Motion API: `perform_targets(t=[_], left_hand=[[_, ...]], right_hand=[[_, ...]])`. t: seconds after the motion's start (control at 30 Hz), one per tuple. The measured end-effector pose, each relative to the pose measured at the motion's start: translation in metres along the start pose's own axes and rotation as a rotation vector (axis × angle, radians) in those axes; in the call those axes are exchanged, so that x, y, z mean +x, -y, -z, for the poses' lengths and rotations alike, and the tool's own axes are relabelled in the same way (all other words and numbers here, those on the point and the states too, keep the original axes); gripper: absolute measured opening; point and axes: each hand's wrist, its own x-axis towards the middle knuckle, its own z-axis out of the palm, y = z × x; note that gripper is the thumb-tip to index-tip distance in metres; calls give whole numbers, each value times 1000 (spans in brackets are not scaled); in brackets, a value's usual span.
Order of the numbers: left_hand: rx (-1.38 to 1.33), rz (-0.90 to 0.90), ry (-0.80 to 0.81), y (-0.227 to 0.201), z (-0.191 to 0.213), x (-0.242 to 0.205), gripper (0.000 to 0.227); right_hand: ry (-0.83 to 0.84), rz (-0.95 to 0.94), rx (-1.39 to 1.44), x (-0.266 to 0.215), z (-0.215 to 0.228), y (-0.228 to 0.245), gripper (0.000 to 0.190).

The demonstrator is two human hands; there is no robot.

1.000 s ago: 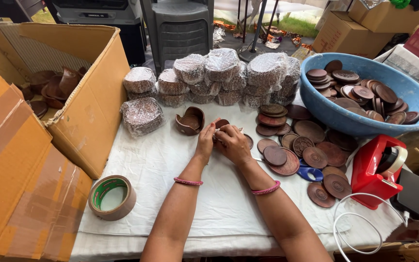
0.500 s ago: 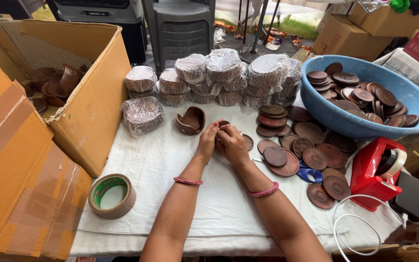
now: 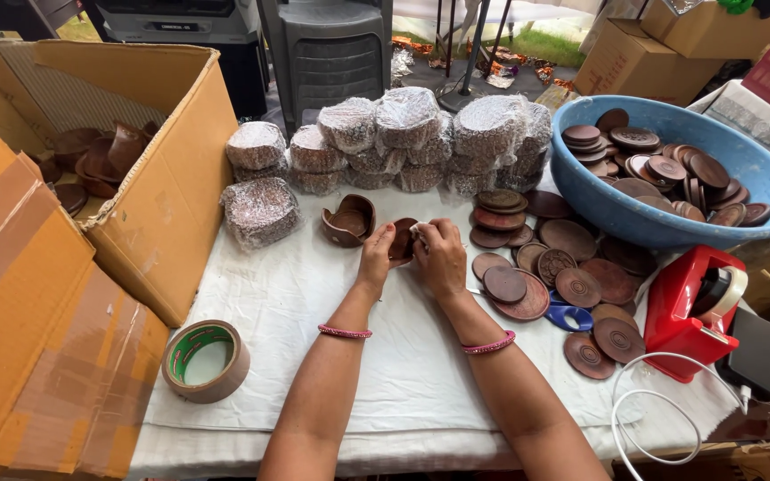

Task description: The person wipes a small, dark brown wooden bowl with a white cloth. They hold the bowl in their left hand and rub its surface with the cloth in their right hand, turning the bowl to clean different sides. The workspace contains stacks of wrapped items, a blue basin filled with wooden discs, and cardboard boxes.

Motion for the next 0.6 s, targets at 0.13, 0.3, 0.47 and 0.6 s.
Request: perform_targets(t=[0.13,0.3,0.47,0.6], left_hand=[[56,-12,55,4,0,1,42],[82,-194,95,-1,-1,-4,46],[-6,-163,-2,-7,-1,-3,45],[-2,-48,-49,-7,-1,-5,42]], right_hand=[[-70,39,28,0,1,5,34],[30,208,218,0,4,19,31],[89,189,118,1,-5,9,25],[42,-46,72,0,-1,2,20]])
